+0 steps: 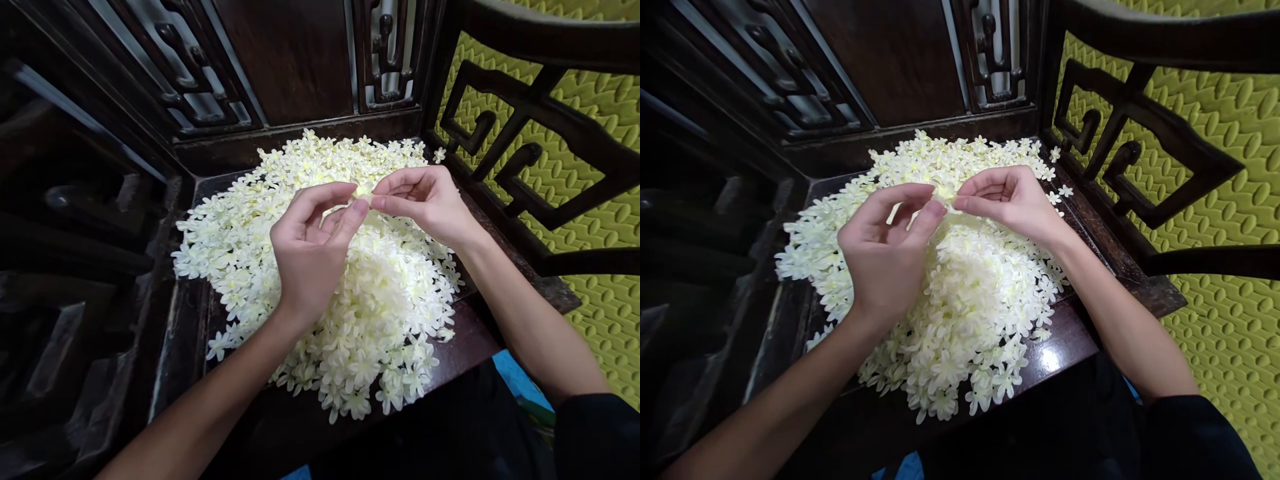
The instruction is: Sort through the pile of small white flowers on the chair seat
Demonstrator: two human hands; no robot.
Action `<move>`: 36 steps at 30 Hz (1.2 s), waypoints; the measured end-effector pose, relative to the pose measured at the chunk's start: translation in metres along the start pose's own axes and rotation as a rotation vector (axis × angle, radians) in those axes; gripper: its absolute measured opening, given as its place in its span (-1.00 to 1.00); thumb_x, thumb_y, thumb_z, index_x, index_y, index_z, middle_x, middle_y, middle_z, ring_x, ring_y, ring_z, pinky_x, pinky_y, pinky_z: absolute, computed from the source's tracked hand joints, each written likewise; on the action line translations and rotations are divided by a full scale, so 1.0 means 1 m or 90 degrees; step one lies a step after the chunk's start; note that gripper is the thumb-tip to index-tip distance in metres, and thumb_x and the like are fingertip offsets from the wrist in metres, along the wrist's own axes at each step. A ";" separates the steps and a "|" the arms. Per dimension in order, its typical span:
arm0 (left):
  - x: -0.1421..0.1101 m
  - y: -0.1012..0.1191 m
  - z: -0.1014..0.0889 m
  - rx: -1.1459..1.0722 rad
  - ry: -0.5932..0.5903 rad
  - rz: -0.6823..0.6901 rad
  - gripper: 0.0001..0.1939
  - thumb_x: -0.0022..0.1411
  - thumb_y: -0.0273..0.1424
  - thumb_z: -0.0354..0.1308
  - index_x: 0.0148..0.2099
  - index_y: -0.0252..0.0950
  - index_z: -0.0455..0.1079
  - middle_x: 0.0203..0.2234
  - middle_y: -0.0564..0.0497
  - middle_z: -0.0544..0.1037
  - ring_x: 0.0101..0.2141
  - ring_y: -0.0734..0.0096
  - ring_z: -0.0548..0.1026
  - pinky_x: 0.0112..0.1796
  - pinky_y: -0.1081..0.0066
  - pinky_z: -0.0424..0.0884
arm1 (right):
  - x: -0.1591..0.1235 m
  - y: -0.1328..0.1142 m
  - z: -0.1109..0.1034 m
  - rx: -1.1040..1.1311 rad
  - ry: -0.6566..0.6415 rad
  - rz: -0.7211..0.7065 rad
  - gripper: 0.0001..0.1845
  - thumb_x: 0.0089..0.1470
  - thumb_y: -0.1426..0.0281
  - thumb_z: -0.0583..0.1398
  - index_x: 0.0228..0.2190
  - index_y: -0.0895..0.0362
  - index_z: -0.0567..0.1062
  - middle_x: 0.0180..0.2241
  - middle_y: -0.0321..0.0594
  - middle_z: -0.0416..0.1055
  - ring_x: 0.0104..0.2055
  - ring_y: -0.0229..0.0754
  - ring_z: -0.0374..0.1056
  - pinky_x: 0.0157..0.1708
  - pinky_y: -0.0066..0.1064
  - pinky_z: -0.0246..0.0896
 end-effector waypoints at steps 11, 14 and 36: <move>0.000 -0.010 -0.004 -0.022 0.014 -0.076 -0.82 0.24 -0.25 0.36 -0.16 -0.19 0.56 -0.21 0.01 0.63 -0.17 0.34 0.63 -0.06 0.30 0.60 | -0.003 0.002 0.012 0.074 -0.043 -0.027 -0.77 0.01 0.26 0.46 -0.29 0.13 0.71 -0.33 -0.20 0.64 -0.31 -0.24 0.53 -0.26 -0.38 0.51; 0.000 -0.012 -0.006 -0.032 0.034 -0.078 -0.84 0.23 -0.27 0.37 -0.19 -0.20 0.55 -0.19 0.01 0.63 -0.11 0.32 0.63 -0.01 0.29 0.58 | -0.003 0.004 0.014 0.079 -0.046 -0.037 -0.77 0.02 0.30 0.46 -0.24 0.08 0.73 -0.29 -0.20 0.66 -0.30 -0.26 0.53 -0.25 -0.41 0.49; 0.000 -0.017 -0.008 -0.082 0.070 -0.079 -0.82 0.19 -0.27 0.40 -0.25 -0.27 0.58 -0.26 -0.03 0.67 -0.19 0.33 0.64 -0.04 0.24 0.58 | -0.008 0.004 0.026 0.042 -0.012 -0.057 -0.71 0.00 0.26 0.46 -0.19 0.03 0.73 -0.32 -0.18 0.65 -0.42 -0.30 0.42 -0.42 -0.45 0.44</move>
Point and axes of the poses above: each hand's wrist, its own x-axis towards the middle knuckle, its own z-axis out of the palm, y = z × x, the point moved 5 cm from there along x, towards the middle knuckle
